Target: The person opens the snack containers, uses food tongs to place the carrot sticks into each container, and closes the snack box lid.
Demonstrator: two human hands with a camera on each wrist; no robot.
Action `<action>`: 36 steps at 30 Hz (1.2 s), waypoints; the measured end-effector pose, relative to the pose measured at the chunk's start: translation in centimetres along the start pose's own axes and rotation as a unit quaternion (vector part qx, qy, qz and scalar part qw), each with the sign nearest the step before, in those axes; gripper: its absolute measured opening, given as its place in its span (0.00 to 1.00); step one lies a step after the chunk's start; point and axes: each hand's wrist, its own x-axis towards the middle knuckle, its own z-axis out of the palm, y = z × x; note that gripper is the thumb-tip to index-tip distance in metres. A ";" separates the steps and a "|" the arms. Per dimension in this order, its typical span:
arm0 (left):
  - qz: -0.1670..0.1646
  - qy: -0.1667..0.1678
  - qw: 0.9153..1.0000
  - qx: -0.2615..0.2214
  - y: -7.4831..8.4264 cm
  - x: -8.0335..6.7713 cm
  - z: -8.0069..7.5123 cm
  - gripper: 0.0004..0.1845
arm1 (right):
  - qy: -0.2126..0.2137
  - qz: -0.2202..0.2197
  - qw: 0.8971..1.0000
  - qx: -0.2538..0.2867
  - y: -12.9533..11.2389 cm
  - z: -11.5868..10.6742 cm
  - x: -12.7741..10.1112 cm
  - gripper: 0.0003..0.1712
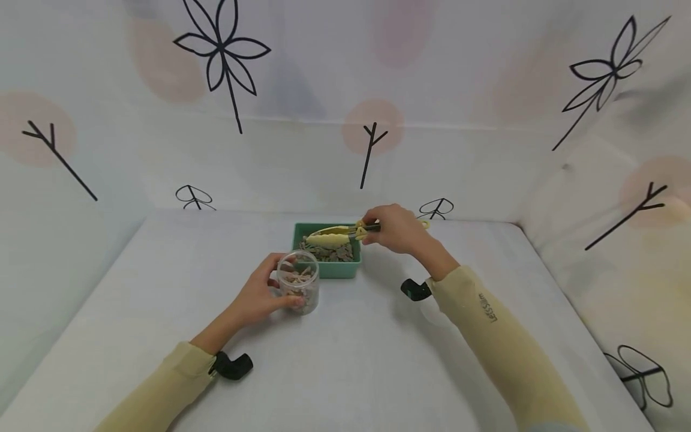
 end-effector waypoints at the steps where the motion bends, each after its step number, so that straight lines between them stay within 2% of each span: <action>1: 0.000 0.001 1.000 0.000 0.0 0.0 0.0 0.43 | 0.004 0.002 1.000 0.004 0.0 -0.1 -0.1 0.21; 14: -0.003 -0.003 1.000 -0.002 0.0 0.3 -0.1 0.43 | 0.042 0.000 0.994 0.104 -1.2 -2.7 -1.3 0.21; 21: -0.002 -0.005 1.000 -0.005 -0.1 0.2 -0.1 0.43 | 0.044 -0.026 0.979 0.195 -2.3 -2.7 -2.2 0.18; 27: -0.006 -0.006 1.000 0.001 0.0 0.2 -0.2 0.44 | 0.028 -0.058 0.966 0.249 -2.8 -1.5 -3.0 0.18; 31: -0.005 -0.007 1.000 0.002 0.0 0.1 -0.2 0.46 | 0.011 -0.072 0.963 0.260 -3.0 -0.5 -3.5 0.19; 36: -0.006 -0.005 1.000 0.002 0.0 0.0 -0.2 0.45 | 0.007 -0.081 0.969 0.232 -2.7 0.1 -3.9 0.18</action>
